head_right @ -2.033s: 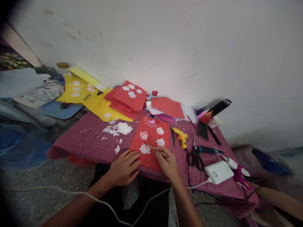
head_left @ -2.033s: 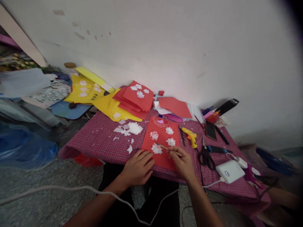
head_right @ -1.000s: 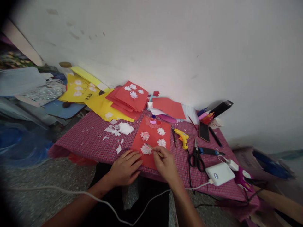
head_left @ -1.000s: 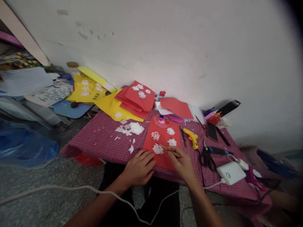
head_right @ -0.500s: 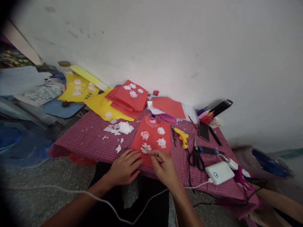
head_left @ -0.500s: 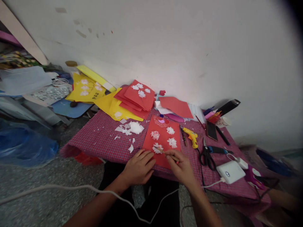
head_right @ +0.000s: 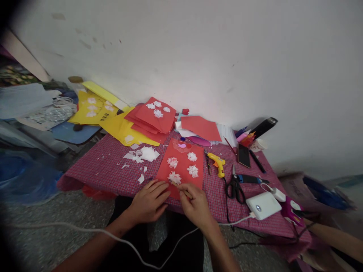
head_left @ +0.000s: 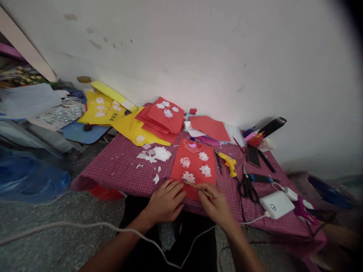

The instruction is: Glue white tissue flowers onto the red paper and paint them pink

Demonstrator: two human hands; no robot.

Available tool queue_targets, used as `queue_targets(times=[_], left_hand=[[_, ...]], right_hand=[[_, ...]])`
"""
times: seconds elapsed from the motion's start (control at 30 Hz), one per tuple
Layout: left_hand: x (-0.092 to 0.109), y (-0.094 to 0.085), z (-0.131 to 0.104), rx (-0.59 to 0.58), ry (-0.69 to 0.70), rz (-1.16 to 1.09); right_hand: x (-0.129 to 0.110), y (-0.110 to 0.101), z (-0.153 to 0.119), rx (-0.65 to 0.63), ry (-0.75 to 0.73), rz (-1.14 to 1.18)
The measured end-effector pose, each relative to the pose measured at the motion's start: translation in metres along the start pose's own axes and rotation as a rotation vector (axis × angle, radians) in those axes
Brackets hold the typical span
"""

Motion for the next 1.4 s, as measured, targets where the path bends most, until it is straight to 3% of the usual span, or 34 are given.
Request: queue_targets(times=[0.3, 0.53, 0.8, 1.17, 1.27, 1.4], left_hand=[[0.0, -0.001, 0.0, -0.009, -0.004, 0.008], [0.001, -0.003, 0.001, 0.006, -0.003, 0.009], [-0.001, 0.002, -0.001, 0.016, 0.004, 0.027], [-0.001, 0.002, -0.001, 0.009, -0.001, 0.029], [-0.001, 0.002, -0.001, 0.025, -0.004, 0.032], [-0.001, 0.003, -0.001, 0.048, -0.003, 0.036]], right_hand=[[0.007, -0.003, -0.008, 0.062, 0.036, 0.034], [0.008, 0.004, -0.003, 0.019, 0.028, 0.06], [0.026, -0.001, -0.029, 0.12, 0.115, 0.171], [0.035, 0.001, -0.041, 0.12, 0.151, 0.239], [0.037, -0.012, -0.038, 0.163, 0.169, 0.266], [0.052, -0.05, -0.006, 0.39, 0.213, 0.28]])
Point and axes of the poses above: each hand's wrist, its own z-axis towards the middle knuckle, its own y-axis out of the palm, x = y × z, the point moved 5 cm from there along z, towards the middle knuckle, and after that the axes turned 15 degrees about -x, right-handed, at the moved point
